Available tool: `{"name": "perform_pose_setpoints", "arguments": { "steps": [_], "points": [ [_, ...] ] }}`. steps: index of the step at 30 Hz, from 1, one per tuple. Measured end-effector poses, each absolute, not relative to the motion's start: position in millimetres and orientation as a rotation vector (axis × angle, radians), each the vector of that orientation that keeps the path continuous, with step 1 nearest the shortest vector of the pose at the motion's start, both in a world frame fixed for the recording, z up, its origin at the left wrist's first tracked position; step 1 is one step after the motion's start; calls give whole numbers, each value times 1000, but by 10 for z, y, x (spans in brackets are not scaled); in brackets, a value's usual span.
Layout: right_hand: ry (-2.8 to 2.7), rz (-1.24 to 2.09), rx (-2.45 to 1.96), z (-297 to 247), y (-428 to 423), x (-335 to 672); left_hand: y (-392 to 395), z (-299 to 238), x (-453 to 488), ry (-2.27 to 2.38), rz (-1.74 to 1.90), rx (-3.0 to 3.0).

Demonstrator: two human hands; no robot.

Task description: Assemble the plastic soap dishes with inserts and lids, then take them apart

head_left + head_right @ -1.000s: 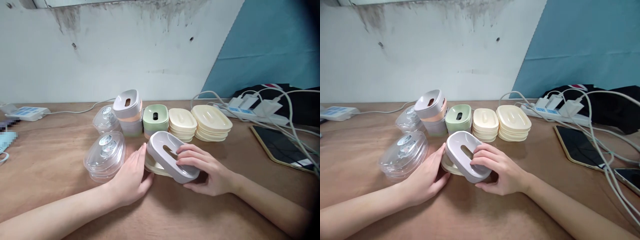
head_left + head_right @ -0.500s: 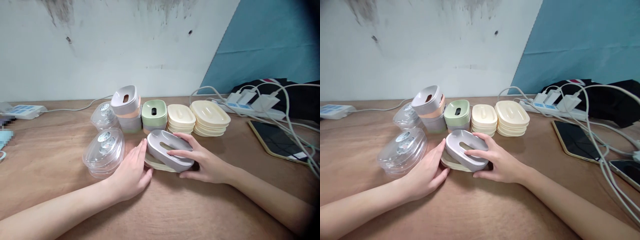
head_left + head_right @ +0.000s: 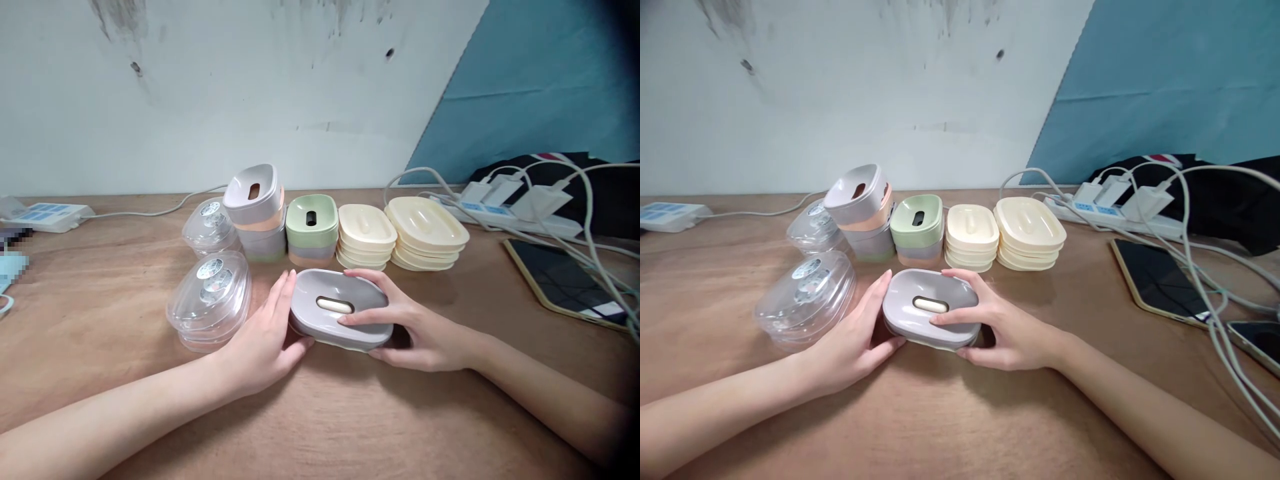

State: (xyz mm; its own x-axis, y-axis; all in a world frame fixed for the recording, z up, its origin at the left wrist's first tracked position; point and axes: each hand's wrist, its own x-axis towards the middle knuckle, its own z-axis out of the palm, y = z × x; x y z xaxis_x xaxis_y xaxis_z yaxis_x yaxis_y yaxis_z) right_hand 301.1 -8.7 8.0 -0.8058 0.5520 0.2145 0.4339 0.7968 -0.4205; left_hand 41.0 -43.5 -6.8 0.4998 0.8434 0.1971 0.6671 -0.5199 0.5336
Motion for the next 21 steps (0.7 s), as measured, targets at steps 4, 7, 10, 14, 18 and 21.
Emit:
{"name": "perform_pose_setpoints", "arguments": {
  "steps": [4, 7, 10, 14, 18, 21],
  "points": [
    [-2693, 469, -760, 97, -118, 2988, -447, -61, 421, 1291, 549, 2428],
    [-2677, 421, -810, 80, -126, 2975, -454, -56, 430, 1288, 521, 2483],
    [-2640, 434, -921, 35, -106, 2971, -462, -57, 434, 1284, 524, 2516],
    [-2586, 504, -1050, -6, -72, 2965, -477, -56, 431, 1326, 519, 2546],
    [-2577, 525, -1062, 6, -63, 2962, -476, -82, 428, 1343, 500, 2611],
    [-2585, 528, -1055, 12, -62, 2968, -489, -74, 442, 1334, 515, 2700]
  ]
}}
